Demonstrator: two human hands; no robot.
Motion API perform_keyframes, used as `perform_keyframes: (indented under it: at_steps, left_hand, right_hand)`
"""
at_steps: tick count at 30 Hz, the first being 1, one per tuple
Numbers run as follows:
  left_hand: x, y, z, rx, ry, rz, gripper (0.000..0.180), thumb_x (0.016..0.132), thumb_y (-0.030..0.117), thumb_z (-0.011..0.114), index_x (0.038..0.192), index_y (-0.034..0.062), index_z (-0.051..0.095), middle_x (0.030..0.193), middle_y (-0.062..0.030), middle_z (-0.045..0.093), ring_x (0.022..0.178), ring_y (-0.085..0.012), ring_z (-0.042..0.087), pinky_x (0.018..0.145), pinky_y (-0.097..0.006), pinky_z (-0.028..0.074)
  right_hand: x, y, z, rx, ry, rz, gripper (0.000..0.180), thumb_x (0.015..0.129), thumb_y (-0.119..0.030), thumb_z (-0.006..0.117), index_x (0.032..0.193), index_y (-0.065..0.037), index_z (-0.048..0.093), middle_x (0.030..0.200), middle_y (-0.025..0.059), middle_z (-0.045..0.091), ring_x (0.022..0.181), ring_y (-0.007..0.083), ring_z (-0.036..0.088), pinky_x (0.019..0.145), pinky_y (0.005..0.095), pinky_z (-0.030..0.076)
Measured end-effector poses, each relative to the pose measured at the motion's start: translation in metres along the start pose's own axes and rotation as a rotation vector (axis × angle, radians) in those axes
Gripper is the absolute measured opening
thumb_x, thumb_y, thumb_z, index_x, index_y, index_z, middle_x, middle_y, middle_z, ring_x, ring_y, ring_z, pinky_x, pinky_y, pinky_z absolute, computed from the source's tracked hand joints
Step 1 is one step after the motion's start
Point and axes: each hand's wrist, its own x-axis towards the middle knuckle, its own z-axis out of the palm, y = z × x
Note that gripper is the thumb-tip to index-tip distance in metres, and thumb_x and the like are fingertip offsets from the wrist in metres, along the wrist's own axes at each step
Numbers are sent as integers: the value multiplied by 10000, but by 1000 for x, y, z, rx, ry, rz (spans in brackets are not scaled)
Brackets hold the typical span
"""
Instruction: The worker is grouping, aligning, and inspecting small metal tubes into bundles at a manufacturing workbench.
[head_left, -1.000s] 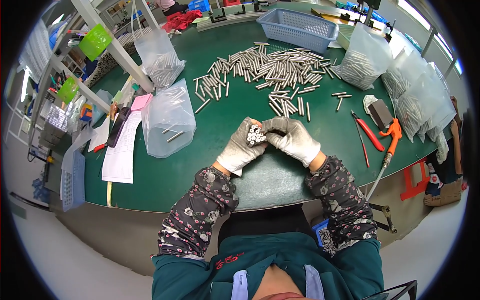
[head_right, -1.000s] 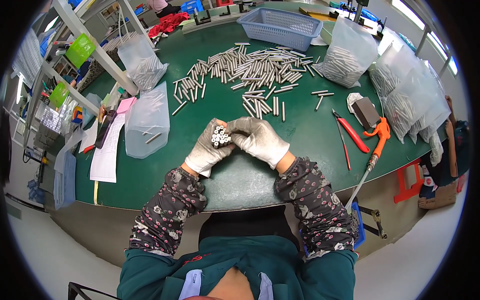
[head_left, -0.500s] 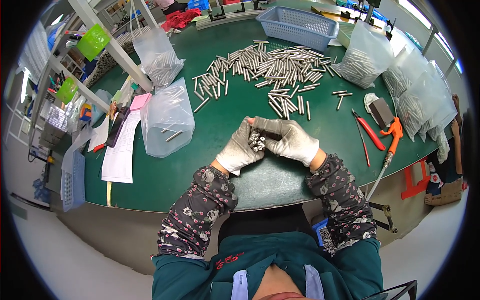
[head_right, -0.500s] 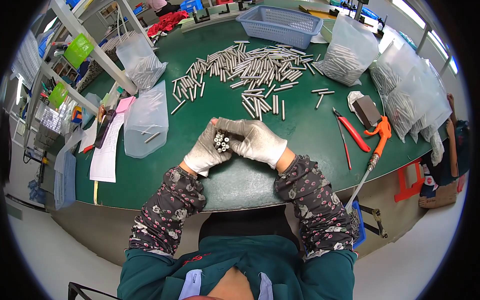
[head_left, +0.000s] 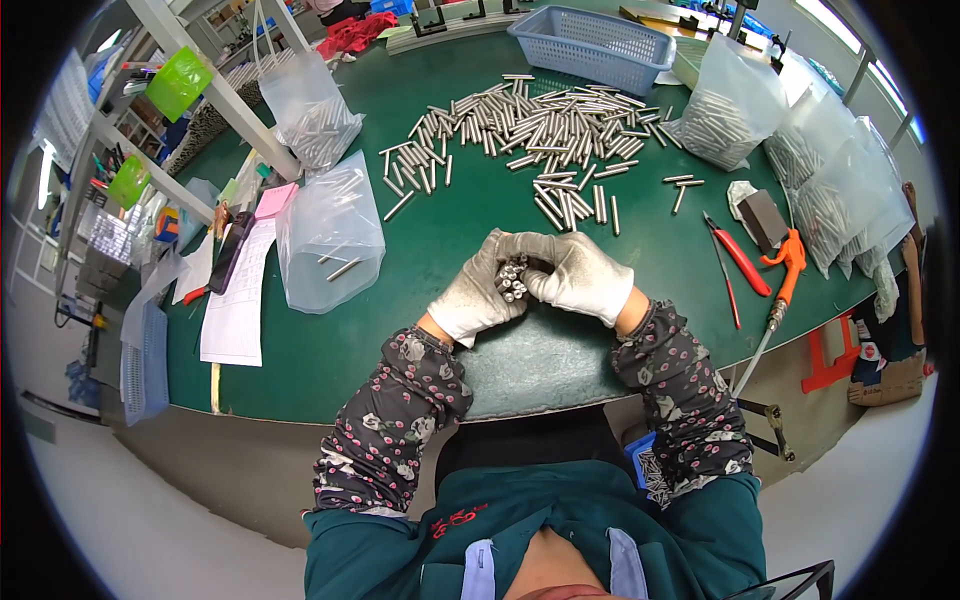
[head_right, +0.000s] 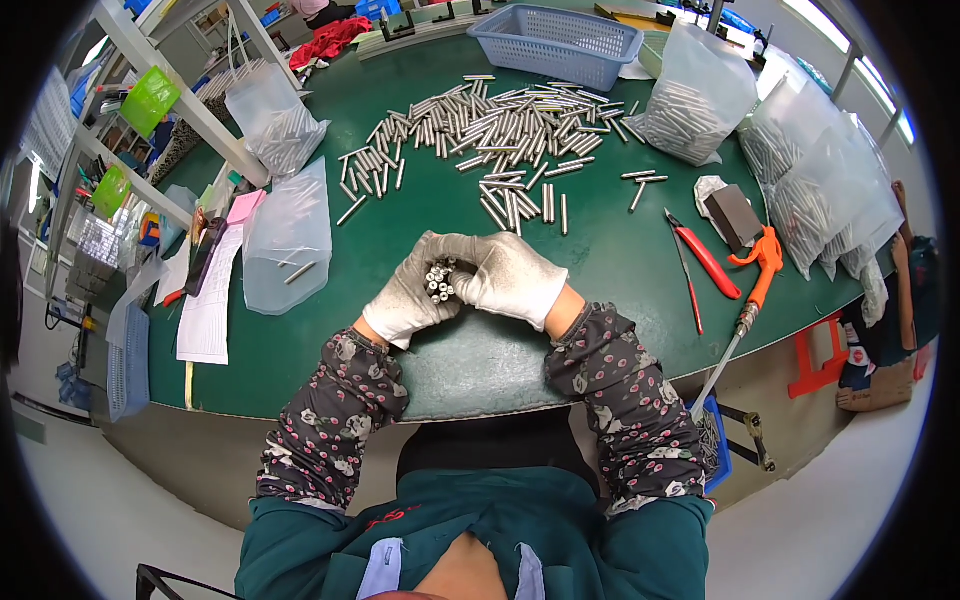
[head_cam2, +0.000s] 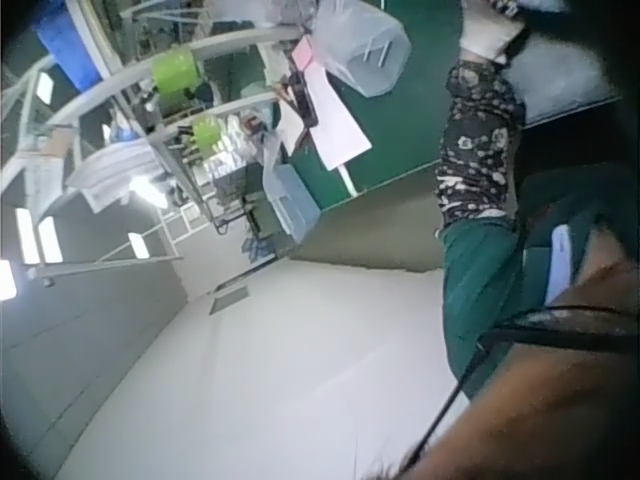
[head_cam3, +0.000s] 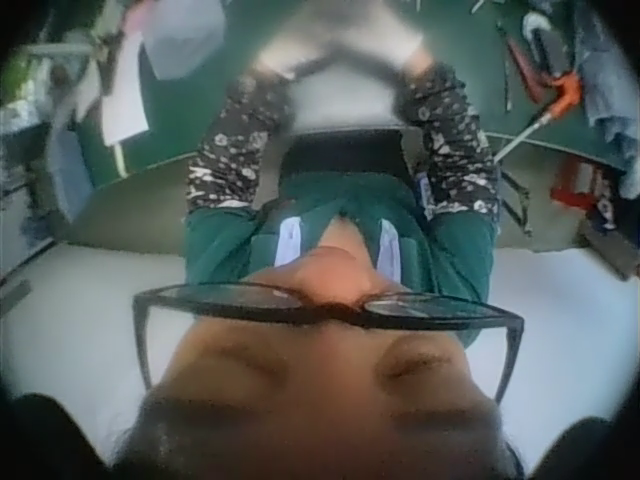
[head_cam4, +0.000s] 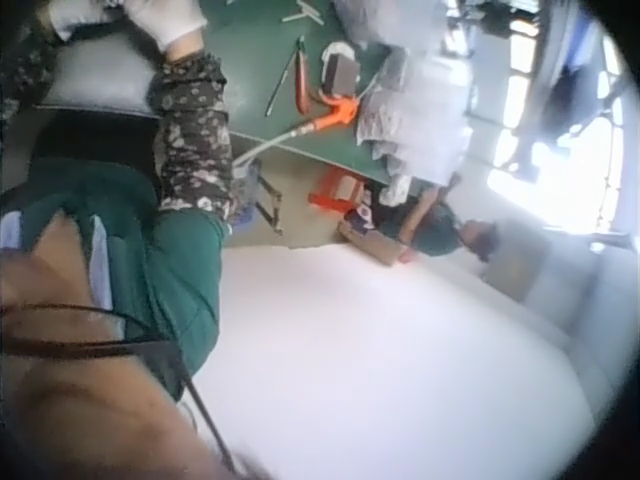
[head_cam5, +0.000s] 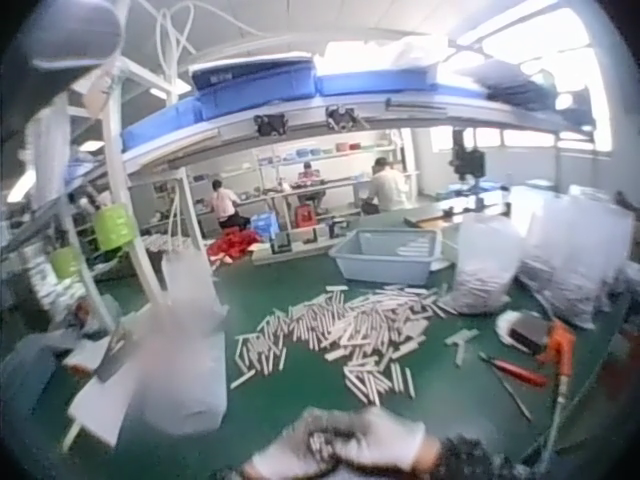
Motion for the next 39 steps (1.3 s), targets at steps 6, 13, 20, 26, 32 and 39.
perform_keyframes:
  at_steps: [6, 13, 20, 26, 32, 39]
  left_hand:
    - [-1, -6, -1, 4, -15, -15, 585, 596, 3, 651, 1119, 67, 398, 1010, -35, 492, 952, -142, 479, 845, -265, 384]
    - [1, -2, -4, -46, -3, 15, 566, 609, -2, 652, 1113, 68, 402, 994, -18, 497, 921, -112, 481, 812, -250, 398]
    - [-4, 17, -6, -464, 71, -233, 402, 685, -25, 613, 1039, 63, 445, 846, 7, 499, 774, -82, 488, 667, -207, 432]
    - [-1, 5, 2, -1090, 270, -324, 183, 778, 128, 619, 925, 86, 519, 752, -11, 538, 556, -102, 488, 372, -179, 328]
    - [-8, -8, -1, -1362, 145, -342, 256, 798, 211, 591, 991, 60, 518, 857, -37, 559, 712, -125, 541, 558, -237, 457]
    - [-10, -10, -7, -1204, 242, -218, 248, 794, 89, 586, 1022, 34, 508, 929, -55, 550, 837, -164, 564, 731, -294, 509]
  right_hand:
    - [0, -8, 1, 90, 24, 61, 304, 733, -106, 547, 1028, -34, 554, 795, 112, 628, 661, 166, 606, 621, 263, 486]
    - [-2, -18, -1, 346, 105, 292, 229, 772, -105, 563, 988, -31, 565, 715, 25, 597, 453, 40, 485, 403, 179, 400]
    - [-5, -16, 4, 356, 315, 130, 177, 793, -106, 575, 952, -30, 557, 709, 4, 589, 504, 33, 500, 408, 156, 391]
    - [-2, -17, 1, -361, 537, -512, 210, 669, 56, 611, 852, -30, 557, 620, 88, 553, 502, 187, 556, 450, 255, 439]
    - [-6, -28, 7, -1034, 182, -496, 207, 716, -168, 541, 922, -142, 548, 670, 10, 489, 586, 147, 537, 465, 264, 423]
    - [-3, -32, 13, -1029, 67, -502, 223, 722, -175, 536, 942, -155, 569, 877, 34, 546, 736, 157, 560, 583, 293, 448]
